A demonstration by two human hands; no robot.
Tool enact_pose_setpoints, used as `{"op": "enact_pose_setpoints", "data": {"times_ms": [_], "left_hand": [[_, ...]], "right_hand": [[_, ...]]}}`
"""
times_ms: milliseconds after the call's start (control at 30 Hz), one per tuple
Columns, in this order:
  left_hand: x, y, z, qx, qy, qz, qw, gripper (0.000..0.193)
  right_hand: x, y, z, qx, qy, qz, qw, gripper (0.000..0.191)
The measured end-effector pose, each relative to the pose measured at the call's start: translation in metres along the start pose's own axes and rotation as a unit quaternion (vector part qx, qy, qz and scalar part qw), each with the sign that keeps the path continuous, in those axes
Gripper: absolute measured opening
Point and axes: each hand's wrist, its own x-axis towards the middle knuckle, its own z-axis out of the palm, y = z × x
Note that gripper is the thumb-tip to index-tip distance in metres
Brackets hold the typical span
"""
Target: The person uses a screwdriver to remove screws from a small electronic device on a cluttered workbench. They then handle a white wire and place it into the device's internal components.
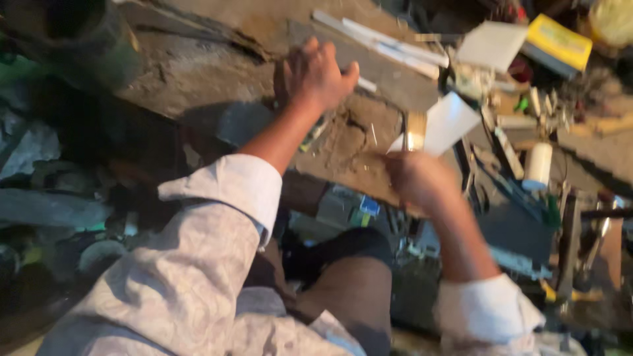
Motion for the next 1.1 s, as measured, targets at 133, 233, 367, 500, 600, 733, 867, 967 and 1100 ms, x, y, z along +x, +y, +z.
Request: {"op": "enact_pose_setpoints", "data": {"times_ms": [133, 233, 367, 500, 600, 733, 867, 967, 1100], "left_hand": [[0.001, -0.002, 0.002, -0.035, -0.126, -0.051, 0.990, 0.045], [0.001, -0.004, 0.006, -0.043, -0.145, -0.059, 0.987, 0.047], [-0.001, -0.007, 0.015, 0.069, 0.136, 0.065, 0.986, 0.057], [-0.003, -0.007, 0.019, -0.047, -0.108, -0.037, 0.992, 0.048], [-0.001, -0.006, 0.015, -0.014, -0.033, -0.003, 0.999, 0.049], [-0.004, -0.006, 0.005, -0.018, -0.096, -0.029, 0.995, 0.050], [0.001, -0.003, 0.001, -0.064, -0.143, -0.060, 0.986, 0.050], [0.004, 0.001, -0.001, -0.031, -0.156, -0.071, 0.985, 0.047], [0.003, 0.005, -0.005, 0.013, -0.011, -0.007, 1.000, 0.057]], "right_hand": [[0.009, 0.018, 0.009, 0.012, -0.043, 0.110, 0.993, 0.046], [0.006, 0.022, 0.034, 0.077, 0.009, -0.043, 0.996, 0.068], [0.007, 0.032, 0.050, 0.059, -0.018, 0.084, 0.995, 0.018], [0.009, 0.030, 0.047, 0.058, 0.029, 0.019, 0.998, 0.047], [0.003, 0.020, 0.044, 0.091, 0.049, -0.100, 0.990, 0.057], [0.004, 0.035, 0.037, 0.058, -0.005, 0.046, 0.997, 0.066], [0.011, 0.026, 0.051, -0.002, 0.027, -0.054, 0.998, 0.075], [0.008, 0.031, 0.049, 0.062, 0.035, -0.094, 0.993, 0.052], [0.008, 0.045, 0.043, 0.086, 0.011, 0.038, 0.996, 0.059]]}}
